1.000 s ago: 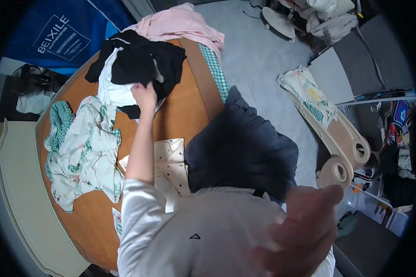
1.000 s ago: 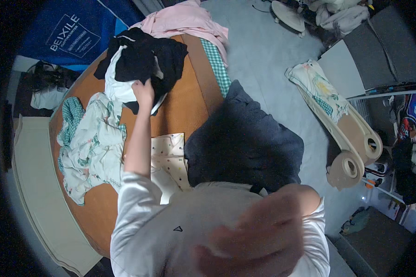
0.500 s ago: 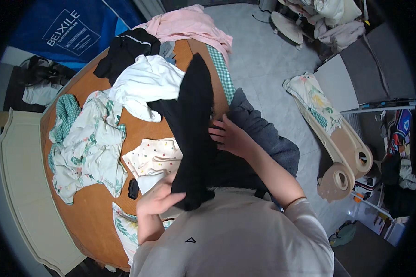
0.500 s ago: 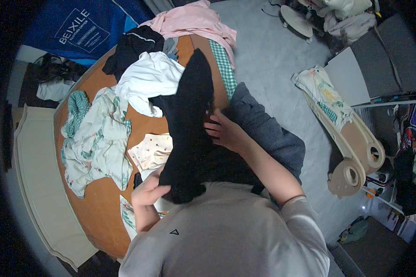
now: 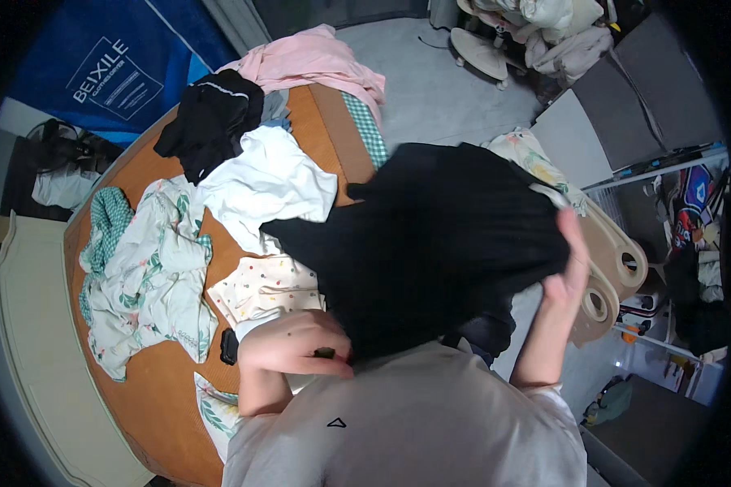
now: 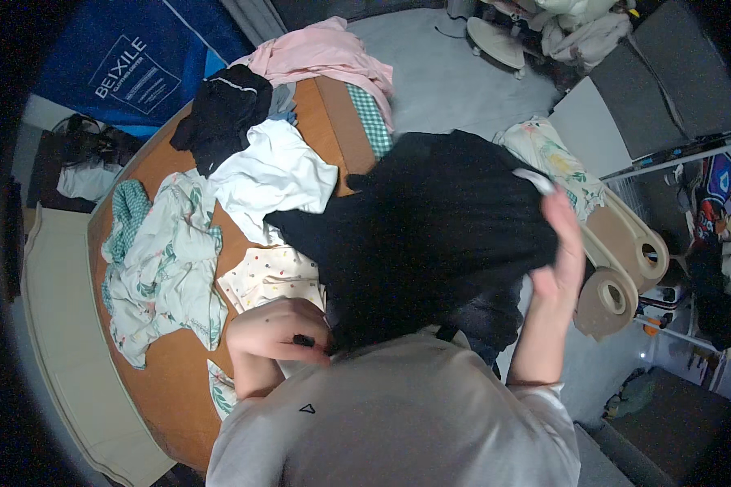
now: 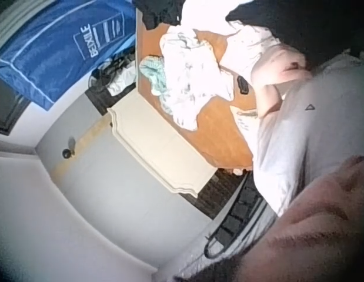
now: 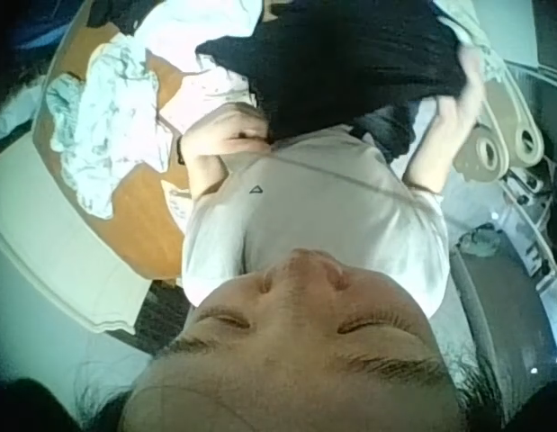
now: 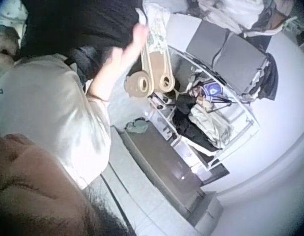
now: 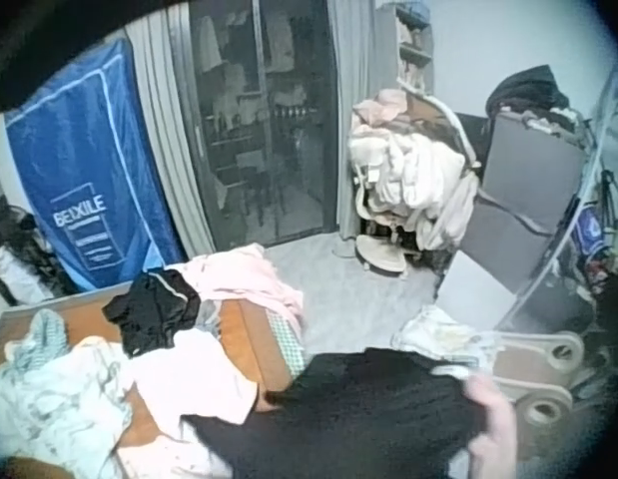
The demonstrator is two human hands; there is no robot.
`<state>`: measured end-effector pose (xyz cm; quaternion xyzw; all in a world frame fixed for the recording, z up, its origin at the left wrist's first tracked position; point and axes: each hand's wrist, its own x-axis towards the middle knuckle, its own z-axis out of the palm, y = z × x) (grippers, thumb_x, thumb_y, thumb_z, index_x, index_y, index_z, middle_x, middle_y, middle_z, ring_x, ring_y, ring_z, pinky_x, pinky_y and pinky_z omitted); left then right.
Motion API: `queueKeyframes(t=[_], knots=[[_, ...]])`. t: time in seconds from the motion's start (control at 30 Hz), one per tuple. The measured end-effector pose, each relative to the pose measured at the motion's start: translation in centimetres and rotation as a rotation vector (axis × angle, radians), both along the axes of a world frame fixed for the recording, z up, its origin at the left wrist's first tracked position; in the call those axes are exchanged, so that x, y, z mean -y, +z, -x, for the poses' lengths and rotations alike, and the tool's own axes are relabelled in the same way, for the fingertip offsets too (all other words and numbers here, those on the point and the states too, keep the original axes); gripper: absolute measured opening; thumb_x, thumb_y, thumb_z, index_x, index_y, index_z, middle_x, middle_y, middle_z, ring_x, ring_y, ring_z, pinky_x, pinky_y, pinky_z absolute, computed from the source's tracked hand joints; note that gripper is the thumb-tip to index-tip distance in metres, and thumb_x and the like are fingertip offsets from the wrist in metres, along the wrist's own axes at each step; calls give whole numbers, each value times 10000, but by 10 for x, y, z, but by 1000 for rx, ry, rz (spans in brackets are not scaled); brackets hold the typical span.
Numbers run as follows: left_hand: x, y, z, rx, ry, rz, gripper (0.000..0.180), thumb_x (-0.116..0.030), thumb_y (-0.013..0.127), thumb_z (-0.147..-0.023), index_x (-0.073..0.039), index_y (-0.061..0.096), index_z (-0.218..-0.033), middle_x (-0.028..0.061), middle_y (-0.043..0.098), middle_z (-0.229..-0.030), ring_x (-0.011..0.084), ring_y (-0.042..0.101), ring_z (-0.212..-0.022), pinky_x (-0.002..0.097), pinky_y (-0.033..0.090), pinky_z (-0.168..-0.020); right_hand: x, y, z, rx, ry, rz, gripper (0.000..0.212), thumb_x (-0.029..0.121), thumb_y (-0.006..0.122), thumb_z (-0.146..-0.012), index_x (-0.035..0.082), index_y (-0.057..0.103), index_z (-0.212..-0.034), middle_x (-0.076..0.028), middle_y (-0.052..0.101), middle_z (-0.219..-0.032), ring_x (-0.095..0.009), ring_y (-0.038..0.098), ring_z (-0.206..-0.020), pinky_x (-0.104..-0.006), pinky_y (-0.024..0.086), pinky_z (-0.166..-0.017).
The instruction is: Folding various laundry items including shirts and pants on a bed.
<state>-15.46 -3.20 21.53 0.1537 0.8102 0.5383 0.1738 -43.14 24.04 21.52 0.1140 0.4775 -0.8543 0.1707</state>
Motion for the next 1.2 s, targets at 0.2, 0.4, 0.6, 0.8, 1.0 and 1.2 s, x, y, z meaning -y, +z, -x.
queueKeyframes(t=[0.2, 0.4, 0.6, 0.8, 1.0, 1.2], knots=[[-24, 0, 44, 11, -36, -294, 191, -192, 722, -815, -20, 671, -881, 72, 673, -825, 204, 654, -803, 314, 490, -697, -74, -25, -26, 6, 25, 542, 557, 422, 517, -957, -10, 500, -1308, -177, 541, -1318, -316, 512, -1237, -461, 401, -1052], [-94, -57, 89, 129, 714, -366, 285, -219, 738, -827, -27, 538, -765, 54, 568, -712, 129, 584, -694, 264, 457, -643, 13, -66, -91, -32, 779, -41, 270, 202, 584, -948, 14, 604, -1141, -22, 604, -1058, -120, 545, -931, -255, 416, -842], [-101, -103, 89, 75, 724, -148, 264, -219, 720, -847, -10, 560, -858, 32, 513, -693, 92, 455, -653, 279, 395, -598, 10, -157, -86, 29, 930, -278, 289, 173, 492, -983, 53, 576, -1232, -16, 610, -1102, -121, 558, -948, -263, 441, -841], [-115, -77, 80, 55, 94, -472, 241, -190, 694, -841, 14, 568, -860, 43, 473, -689, 103, 431, -640, 305, 383, -582, 29, -144, -66, 196, 511, -107, 289, 225, 522, -957, 56, 600, -1179, -49, 661, -1014, -216, 613, -959, -334, 513, -827], [-114, -45, 79, 12, -97, -448, 267, -155, 691, -800, 17, 495, -746, 68, 448, -641, 178, 455, -581, 337, 354, -526, -17, -117, -2, -3, 753, -279, 299, 219, 534, -948, 48, 600, -1184, -69, 664, -1008, -220, 621, -929, -333, 514, -818], [-103, -48, 78, -344, 441, -198, 183, 28, 648, -602, -25, 515, -716, 124, 547, -861, 308, 576, -788, 360, 442, -642, -112, -96, -1, -194, 1029, -457, 309, 213, 547, -939, 40, 600, -1189, -88, 667, -1002, -224, 628, -898, -332, 516, -809]])
